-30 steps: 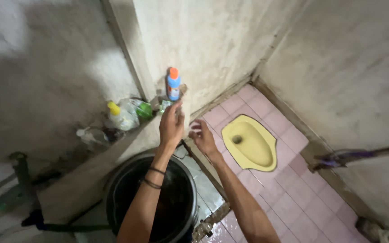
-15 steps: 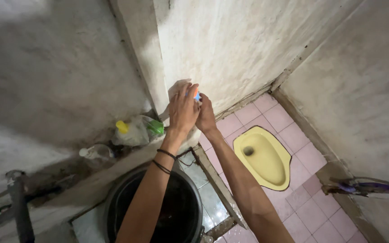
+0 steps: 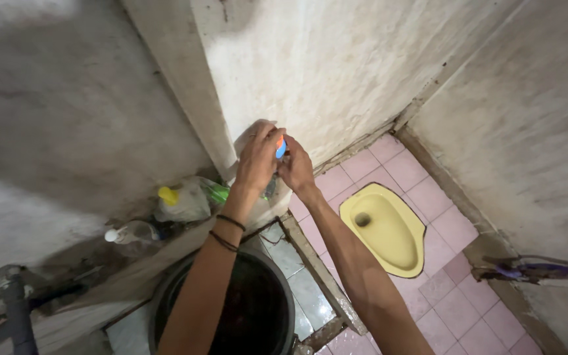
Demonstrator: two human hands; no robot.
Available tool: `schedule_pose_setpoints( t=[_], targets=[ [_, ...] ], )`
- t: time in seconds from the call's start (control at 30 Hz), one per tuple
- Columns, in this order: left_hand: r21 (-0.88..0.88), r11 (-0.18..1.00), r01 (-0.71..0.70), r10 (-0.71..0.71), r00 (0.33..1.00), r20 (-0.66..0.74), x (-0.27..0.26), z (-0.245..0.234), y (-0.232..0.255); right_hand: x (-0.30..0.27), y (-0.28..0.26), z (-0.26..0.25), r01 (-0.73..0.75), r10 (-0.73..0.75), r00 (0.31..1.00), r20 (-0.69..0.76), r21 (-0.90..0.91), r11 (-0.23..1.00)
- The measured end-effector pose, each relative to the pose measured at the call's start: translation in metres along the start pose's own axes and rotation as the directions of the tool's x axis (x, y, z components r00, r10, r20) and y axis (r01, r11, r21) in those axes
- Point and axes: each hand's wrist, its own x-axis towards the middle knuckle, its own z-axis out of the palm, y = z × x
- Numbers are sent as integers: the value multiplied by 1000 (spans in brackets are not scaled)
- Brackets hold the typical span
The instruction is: The person pours liquid from a bottle onto the tiled floor, uses a small dipper to pour water from a bucket over the area, and then uses a floor squeegee to push the water across the surface.
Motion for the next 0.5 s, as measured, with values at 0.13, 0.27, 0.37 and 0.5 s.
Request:
schedule_pose_setpoints(
  t=[0.13, 0.27, 0.37, 0.5],
  targets=[
    [-44, 996, -72, 71, 997, -24, 6, -9, 19, -6, -21, -24, -63, 62, 997, -44, -5, 998],
    [-96, 979, -182, 181, 983, -12, 10, -23, 63, -19, -37, -64, 127, -132, 982, -138, -41, 991],
    [-132, 962, -239, 248, 967, 54, 11, -31, 111, -44, -43, -102, 182, -176, 963, -202, 13, 983],
    [-191, 903, -384, 407, 907, 104, -1, -18, 178, -105, -39, -159, 267, -261, 899, -351, -33, 963]
  ],
)
